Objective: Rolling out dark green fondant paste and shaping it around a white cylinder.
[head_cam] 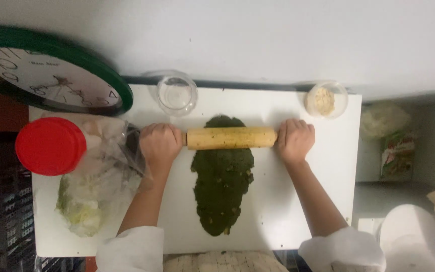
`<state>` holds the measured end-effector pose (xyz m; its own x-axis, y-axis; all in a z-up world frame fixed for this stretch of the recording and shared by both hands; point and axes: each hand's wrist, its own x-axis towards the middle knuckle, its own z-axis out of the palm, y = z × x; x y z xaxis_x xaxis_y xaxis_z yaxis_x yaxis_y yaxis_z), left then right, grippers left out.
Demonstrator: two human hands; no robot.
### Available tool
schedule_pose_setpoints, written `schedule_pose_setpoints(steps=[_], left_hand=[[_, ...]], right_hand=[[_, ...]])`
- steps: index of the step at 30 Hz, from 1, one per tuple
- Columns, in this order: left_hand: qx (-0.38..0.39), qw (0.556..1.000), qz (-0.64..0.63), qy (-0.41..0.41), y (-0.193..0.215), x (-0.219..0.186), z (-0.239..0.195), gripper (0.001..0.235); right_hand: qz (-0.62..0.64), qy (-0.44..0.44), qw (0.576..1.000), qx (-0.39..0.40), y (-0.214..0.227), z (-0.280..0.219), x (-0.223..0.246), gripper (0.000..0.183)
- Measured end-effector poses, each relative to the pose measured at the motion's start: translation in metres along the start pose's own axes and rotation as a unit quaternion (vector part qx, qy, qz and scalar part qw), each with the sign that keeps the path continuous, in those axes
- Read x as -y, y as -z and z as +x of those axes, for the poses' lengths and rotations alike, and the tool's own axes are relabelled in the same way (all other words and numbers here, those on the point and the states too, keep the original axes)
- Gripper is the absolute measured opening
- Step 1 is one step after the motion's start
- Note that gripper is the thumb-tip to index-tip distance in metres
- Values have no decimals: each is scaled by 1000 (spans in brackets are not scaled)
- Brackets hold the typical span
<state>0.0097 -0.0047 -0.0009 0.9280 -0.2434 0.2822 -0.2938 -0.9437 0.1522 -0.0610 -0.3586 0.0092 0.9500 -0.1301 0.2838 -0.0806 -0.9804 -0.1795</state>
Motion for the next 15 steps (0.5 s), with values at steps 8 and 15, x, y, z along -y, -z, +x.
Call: schedule_pose_setpoints(steps=[8,15], left_hand=[[-55,998,-33,2,8,-3,17,25],[-49,999,11,22,-5,2,18,29]], right_hand=[[-22,-23,999,25,-12,21,-7,26],[8,15,1000,-19,-21,41,-6,25]])
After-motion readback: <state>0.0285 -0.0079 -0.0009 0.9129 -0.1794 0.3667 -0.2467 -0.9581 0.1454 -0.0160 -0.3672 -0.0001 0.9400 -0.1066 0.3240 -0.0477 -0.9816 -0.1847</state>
